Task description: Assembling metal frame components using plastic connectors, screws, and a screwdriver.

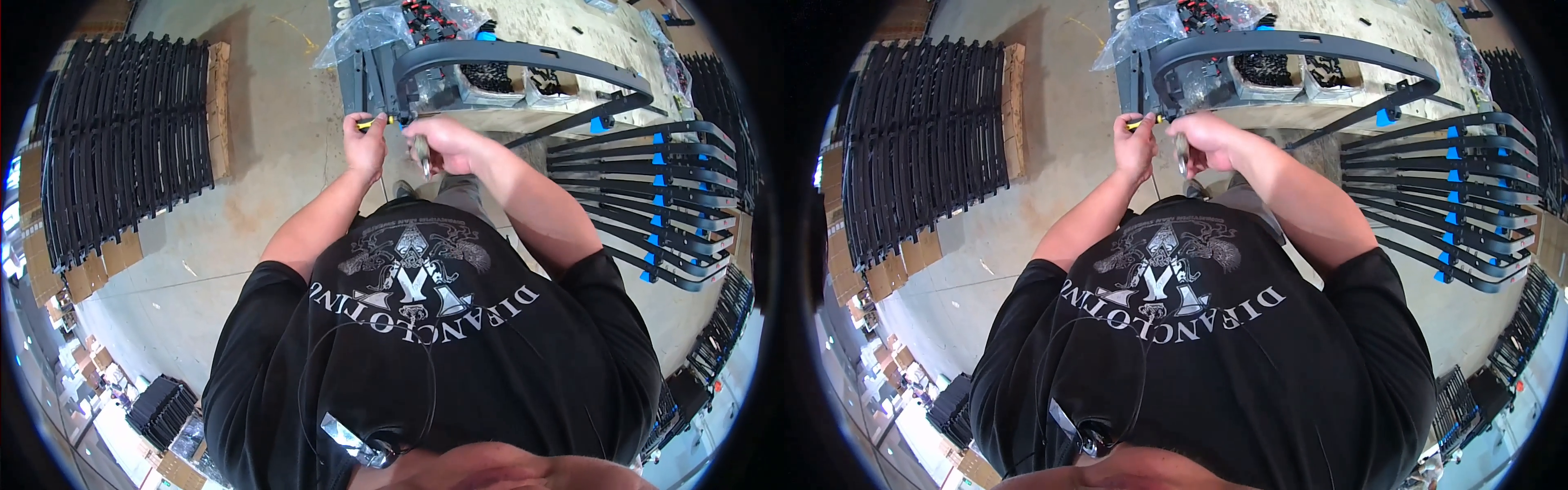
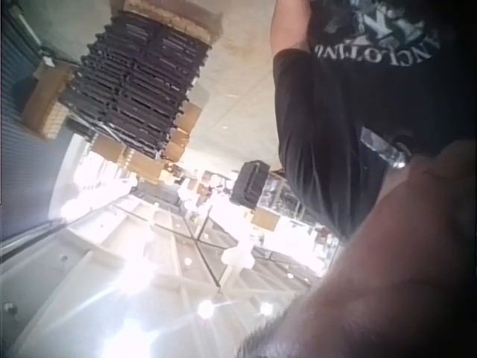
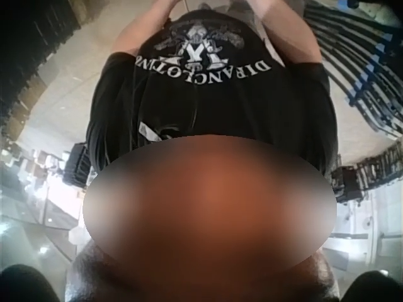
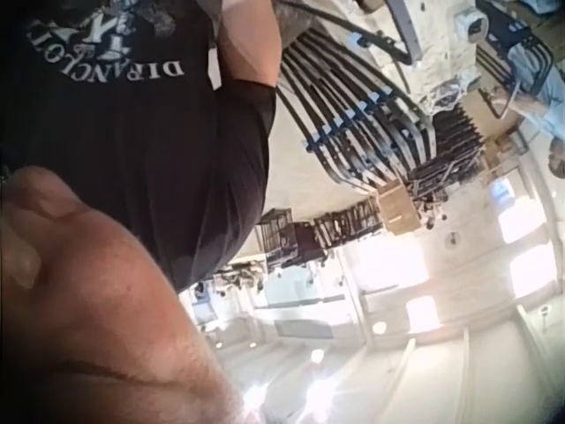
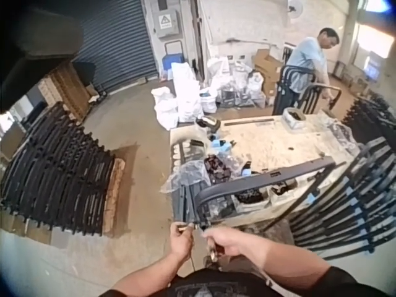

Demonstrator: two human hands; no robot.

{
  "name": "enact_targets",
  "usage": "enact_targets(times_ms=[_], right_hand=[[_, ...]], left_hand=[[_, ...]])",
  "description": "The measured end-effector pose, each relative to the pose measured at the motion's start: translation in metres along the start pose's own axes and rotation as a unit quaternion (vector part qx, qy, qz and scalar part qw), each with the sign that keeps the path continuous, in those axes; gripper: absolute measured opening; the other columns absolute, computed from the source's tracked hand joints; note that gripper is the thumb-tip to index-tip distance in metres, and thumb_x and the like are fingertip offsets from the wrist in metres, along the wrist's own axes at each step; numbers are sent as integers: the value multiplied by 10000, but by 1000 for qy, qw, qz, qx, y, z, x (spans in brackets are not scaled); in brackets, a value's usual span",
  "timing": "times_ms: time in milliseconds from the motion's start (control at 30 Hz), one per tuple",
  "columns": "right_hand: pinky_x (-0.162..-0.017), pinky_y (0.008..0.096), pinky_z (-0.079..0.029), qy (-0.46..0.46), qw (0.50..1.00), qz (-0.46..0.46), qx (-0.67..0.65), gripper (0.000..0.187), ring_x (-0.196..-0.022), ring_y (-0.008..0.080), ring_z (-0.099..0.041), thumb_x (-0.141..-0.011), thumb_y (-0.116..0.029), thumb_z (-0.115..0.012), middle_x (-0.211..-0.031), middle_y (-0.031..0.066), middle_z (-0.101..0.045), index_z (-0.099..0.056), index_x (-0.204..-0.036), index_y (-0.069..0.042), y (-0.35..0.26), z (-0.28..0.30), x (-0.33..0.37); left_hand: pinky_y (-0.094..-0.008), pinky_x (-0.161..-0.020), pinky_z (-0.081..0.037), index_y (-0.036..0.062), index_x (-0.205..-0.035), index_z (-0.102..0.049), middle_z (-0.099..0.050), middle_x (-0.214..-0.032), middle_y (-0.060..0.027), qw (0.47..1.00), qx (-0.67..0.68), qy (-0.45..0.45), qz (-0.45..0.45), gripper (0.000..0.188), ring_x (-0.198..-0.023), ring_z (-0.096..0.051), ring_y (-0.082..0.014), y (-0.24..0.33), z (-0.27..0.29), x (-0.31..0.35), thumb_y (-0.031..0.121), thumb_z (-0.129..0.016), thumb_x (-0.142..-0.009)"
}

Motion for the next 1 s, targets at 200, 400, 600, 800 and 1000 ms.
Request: enact_targets(times_ms=[200, 400, 600, 800, 1000], right_hand=[[-549, 509, -566, 186, 877, 137, 422, 268, -633, 320, -688, -890, -118, -560, -842, 190, -697, -611, -1018, 111, 27, 3, -33], [-516, 464, -533, 44, 970, 62, 230, 241, -628, 328, -676, -899, -162, -565, -869, 207, -674, -641, -946, 62, 6, 9, -14], [-510, 462, -544, 25, 977, 2, 211, 264, -640, 321, -678, -893, -171, -572, -811, 162, -654, -608, -1011, 62, 4, -7, -13], [-590, 500, -593, 284, 751, 257, 538, 264, -723, 338, -745, -861, -117, -588, -873, 200, -709, -638, -973, 116, 20, 7, -33], [-471, 481, -542, 49, 976, 13, 212, 259, -618, 324, -704, -889, -137, -523, -787, 180, -674, -602, -1020, 71, 2, -8, 2]], left_hand=[[-265, -391, -280, 146, -1095, -426, -460, -641, 18, 1000, 0, 0, -8, 316, -475, -398, -72, 2, -5, -7, 170, -709, -956], [-267, -400, -284, 149, -1100, -426, -468, -652, 12, 1000, 7, 3, -7, 314, -479, -392, -78, 4, -7, -2, 172, -706, -959], [-269, -399, -292, 146, -1093, -419, -465, -646, 12, 1000, 19, 1, -11, 316, -474, -391, -81, 6, -6, -12, 175, -705, -961], [-272, -399, -289, 140, -1081, -420, -458, -640, 15, 1000, 12, -9, -15, 306, -471, -384, -83, 10, -14, -7, 165, -701, -962], [-273, -399, -282, 143, -1079, -424, -447, -638, 21, 998, 45, -16, 43, 295, -469, -378, -80, 5, -5, -4, 159, -694, -965]])
Point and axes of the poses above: each hand's wrist, its own x-axis away from the middle knuckle, its own z-axis out of the back of the hand, y = z × x, the point moved 3 cm from there along -x, towards the middle knuckle
